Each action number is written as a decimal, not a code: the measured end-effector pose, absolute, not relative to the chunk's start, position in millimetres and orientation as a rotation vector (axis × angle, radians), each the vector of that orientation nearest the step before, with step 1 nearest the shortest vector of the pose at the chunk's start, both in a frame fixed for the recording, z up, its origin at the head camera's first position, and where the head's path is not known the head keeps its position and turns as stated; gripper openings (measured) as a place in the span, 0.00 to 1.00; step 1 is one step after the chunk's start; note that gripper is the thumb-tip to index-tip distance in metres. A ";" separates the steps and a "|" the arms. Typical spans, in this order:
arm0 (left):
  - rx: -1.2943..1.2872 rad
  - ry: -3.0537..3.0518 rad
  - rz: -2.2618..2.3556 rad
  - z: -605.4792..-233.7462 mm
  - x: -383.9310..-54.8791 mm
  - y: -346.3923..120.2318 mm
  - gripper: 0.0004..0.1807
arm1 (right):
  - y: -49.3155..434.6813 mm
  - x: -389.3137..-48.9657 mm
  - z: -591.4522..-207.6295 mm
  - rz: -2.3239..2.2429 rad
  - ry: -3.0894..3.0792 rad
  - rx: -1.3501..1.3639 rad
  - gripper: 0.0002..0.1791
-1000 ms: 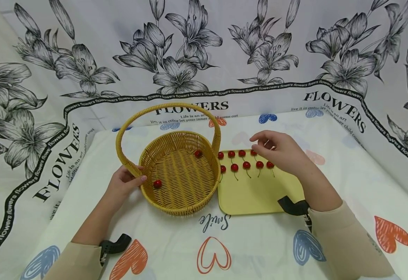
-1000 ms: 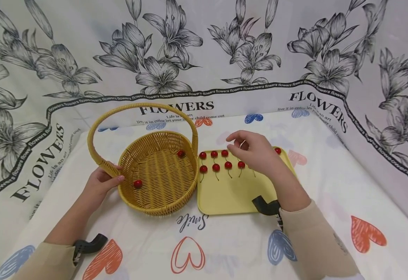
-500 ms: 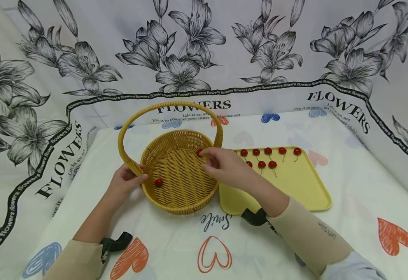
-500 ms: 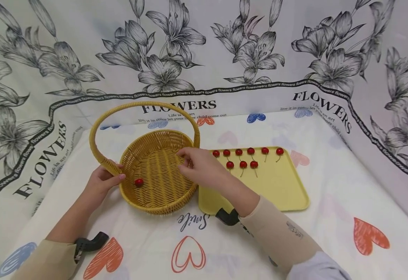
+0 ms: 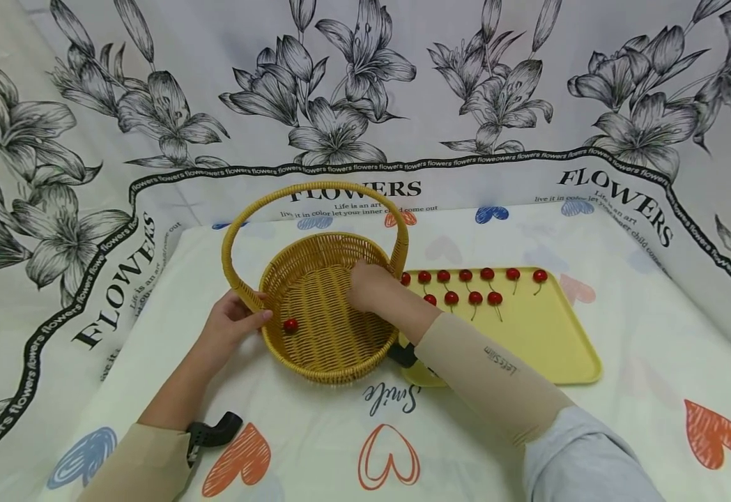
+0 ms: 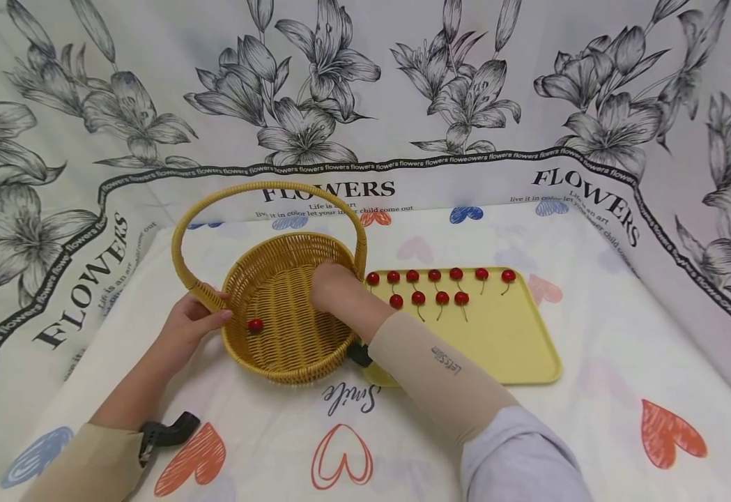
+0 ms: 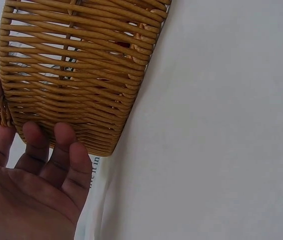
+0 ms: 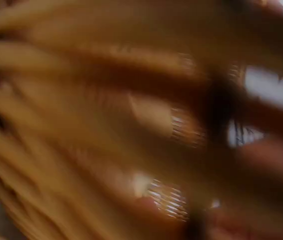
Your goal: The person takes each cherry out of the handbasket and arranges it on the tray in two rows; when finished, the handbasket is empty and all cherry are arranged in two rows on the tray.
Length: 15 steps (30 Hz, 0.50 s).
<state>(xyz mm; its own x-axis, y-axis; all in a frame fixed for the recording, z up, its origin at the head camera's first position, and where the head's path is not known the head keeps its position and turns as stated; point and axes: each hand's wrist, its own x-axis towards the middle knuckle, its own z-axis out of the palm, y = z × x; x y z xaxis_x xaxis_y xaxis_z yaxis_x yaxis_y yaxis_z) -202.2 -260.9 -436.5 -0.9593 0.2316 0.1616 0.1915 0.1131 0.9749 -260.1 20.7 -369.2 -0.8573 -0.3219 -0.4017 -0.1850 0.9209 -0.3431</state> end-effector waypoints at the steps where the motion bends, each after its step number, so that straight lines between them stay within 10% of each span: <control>1: 0.442 2.322 2.020 -436.6 -202.6 -260.9 0.20 | 19.1 -262.2 -370.3 -0.349 2.620 -0.369 0.37; 15: 0.425 2.347 2.001 -435.2 -202.5 -259.6 0.21 | 16.0 -263.9 -384.5 -0.078 2.777 -0.545 0.25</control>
<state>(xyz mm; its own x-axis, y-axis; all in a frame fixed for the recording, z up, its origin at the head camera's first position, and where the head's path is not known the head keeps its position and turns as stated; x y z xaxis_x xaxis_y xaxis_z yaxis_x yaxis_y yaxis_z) -202.5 -259.6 -435.2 -0.9623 0.2241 0.1538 0.1873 0.1368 0.9727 -263.9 16.0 -384.5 -0.8799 -0.3769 -0.2895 -0.3602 0.9262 -0.1113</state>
